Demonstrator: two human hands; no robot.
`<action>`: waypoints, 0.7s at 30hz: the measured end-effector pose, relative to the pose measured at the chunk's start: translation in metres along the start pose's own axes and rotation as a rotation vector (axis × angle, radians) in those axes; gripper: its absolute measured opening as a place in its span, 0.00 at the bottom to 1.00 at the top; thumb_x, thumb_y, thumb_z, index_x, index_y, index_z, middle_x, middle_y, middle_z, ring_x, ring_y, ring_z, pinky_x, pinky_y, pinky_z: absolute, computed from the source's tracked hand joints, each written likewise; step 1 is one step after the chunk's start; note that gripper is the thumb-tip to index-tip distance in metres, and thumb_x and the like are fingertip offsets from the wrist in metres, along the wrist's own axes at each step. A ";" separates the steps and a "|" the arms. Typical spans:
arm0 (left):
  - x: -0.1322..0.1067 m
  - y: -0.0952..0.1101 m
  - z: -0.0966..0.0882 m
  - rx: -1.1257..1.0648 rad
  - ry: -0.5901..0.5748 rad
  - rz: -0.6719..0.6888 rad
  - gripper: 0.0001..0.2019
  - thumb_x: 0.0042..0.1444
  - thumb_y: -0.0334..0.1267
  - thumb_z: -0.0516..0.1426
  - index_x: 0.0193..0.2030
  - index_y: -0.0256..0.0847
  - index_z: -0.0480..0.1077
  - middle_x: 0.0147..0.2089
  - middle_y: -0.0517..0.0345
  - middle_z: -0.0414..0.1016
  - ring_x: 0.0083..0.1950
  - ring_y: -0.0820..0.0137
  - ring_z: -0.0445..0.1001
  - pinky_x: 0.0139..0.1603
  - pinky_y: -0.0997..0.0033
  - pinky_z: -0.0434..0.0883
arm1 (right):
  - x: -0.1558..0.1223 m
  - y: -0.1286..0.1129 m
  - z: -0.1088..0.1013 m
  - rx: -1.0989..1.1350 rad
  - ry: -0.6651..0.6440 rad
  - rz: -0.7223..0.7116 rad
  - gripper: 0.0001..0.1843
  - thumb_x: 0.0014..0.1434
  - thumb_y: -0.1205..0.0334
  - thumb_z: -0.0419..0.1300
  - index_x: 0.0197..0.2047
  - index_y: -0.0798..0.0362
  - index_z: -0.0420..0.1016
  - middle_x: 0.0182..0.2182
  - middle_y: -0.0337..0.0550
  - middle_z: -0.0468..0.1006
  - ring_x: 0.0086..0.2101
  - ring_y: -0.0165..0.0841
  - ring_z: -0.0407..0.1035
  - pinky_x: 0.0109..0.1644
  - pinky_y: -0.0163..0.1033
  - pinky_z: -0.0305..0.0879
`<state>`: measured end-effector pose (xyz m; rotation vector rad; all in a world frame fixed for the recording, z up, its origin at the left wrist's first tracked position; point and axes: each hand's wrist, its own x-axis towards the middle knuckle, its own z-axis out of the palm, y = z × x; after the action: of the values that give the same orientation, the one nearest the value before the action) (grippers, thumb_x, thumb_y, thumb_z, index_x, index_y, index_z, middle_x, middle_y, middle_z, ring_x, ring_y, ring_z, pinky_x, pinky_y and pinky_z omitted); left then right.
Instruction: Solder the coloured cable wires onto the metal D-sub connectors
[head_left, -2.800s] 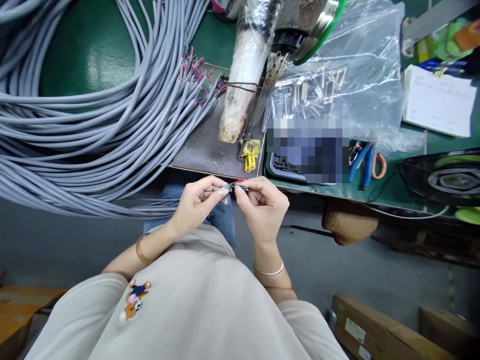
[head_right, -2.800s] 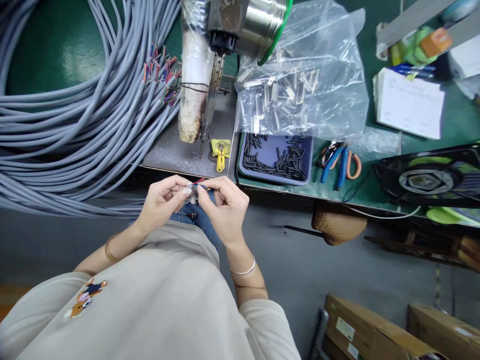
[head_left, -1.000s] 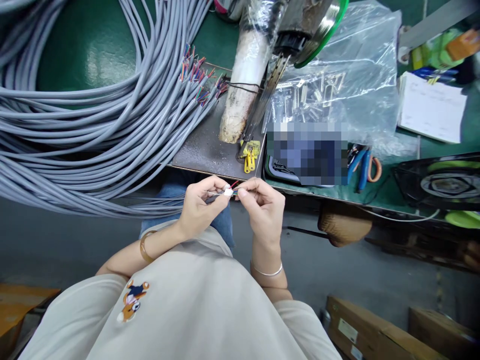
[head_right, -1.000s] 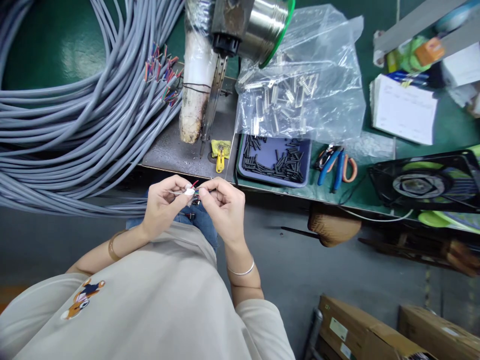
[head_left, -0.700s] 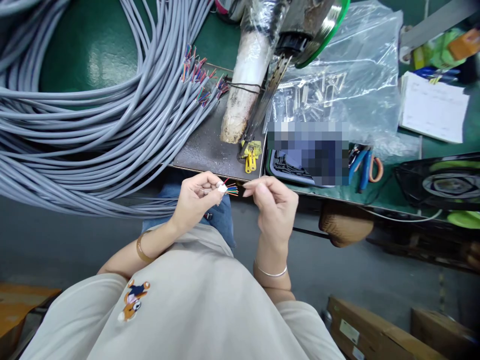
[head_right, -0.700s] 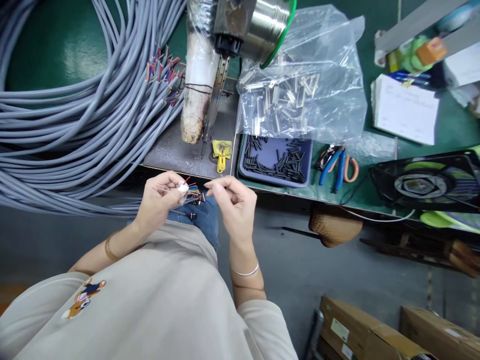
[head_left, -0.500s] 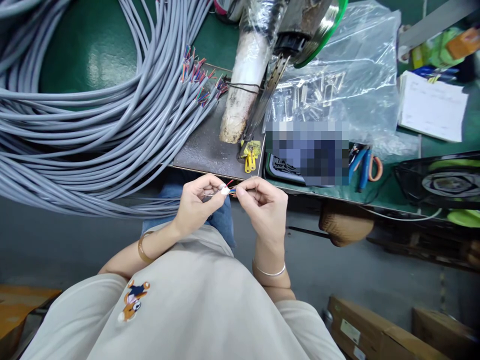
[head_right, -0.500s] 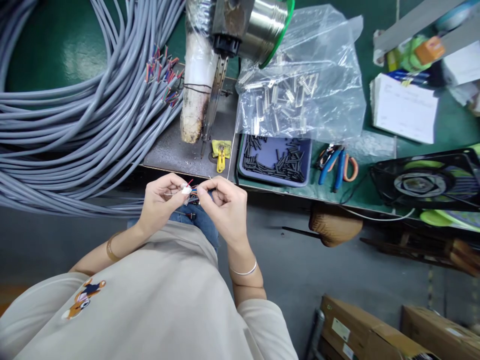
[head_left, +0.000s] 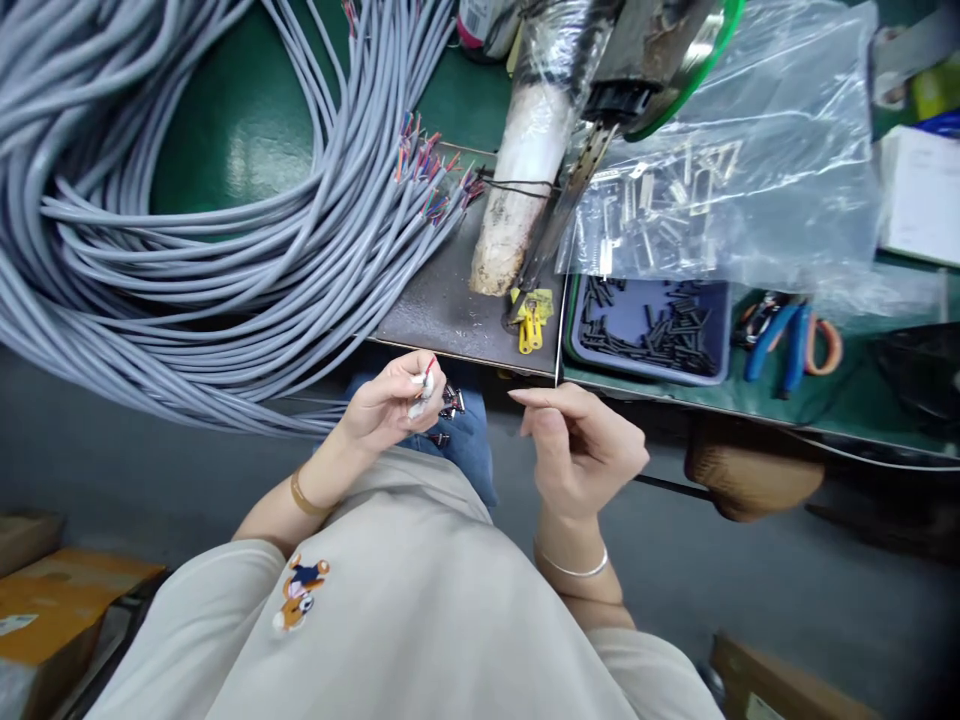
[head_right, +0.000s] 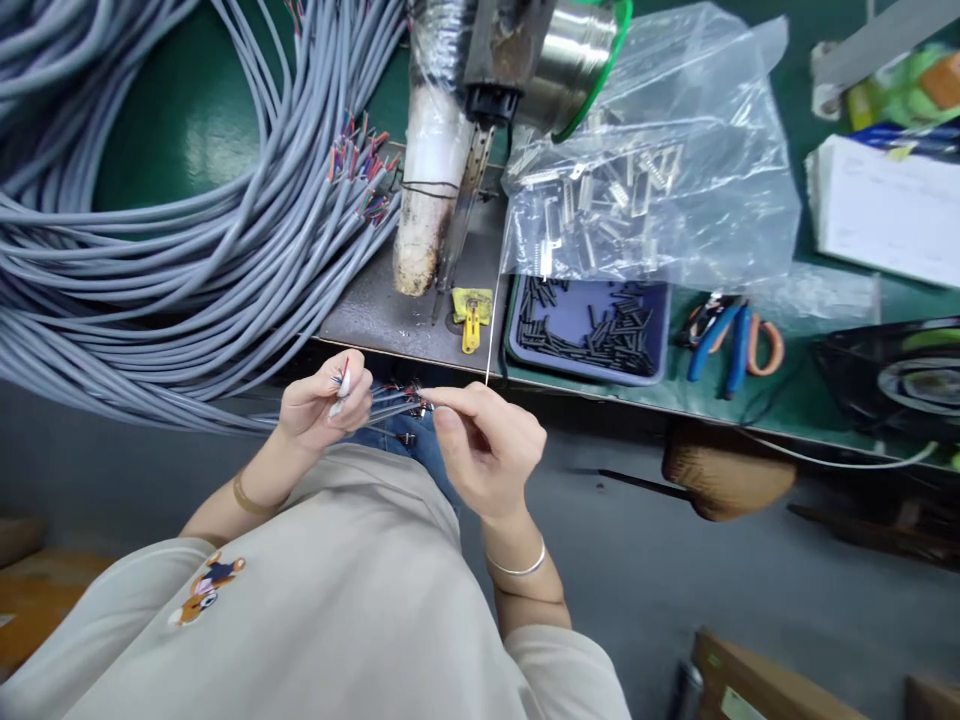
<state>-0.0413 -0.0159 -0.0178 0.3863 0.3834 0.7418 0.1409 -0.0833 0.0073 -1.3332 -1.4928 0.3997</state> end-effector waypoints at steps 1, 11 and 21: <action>-0.001 0.000 -0.002 -0.009 -0.020 0.006 0.19 0.45 0.42 0.71 0.23 0.40 0.63 0.15 0.67 0.59 0.12 0.82 0.50 0.12 0.81 0.49 | 0.001 -0.001 0.002 -0.001 -0.015 -0.029 0.09 0.68 0.61 0.60 0.43 0.46 0.84 0.21 0.35 0.73 0.20 0.27 0.64 0.23 0.36 0.56; -0.007 -0.003 -0.009 0.037 -0.054 -0.001 0.24 0.44 0.47 0.70 0.21 0.41 0.58 0.12 0.69 0.54 0.10 0.82 0.46 0.11 0.80 0.48 | 0.015 -0.018 0.020 -0.042 -0.211 -0.195 0.07 0.66 0.67 0.64 0.47 0.50 0.81 0.24 0.31 0.75 0.21 0.21 0.64 0.26 0.31 0.58; -0.008 -0.007 -0.005 0.159 0.028 -0.038 0.24 0.39 0.48 0.71 0.21 0.42 0.58 0.12 0.69 0.55 0.11 0.81 0.49 0.12 0.79 0.48 | 0.015 -0.020 0.019 0.055 -0.225 -0.177 0.07 0.67 0.60 0.63 0.46 0.47 0.82 0.21 0.31 0.74 0.19 0.23 0.60 0.26 0.33 0.59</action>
<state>-0.0452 -0.0255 -0.0238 0.5175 0.4761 0.6823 0.1170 -0.0695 0.0222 -1.1303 -1.7586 0.4842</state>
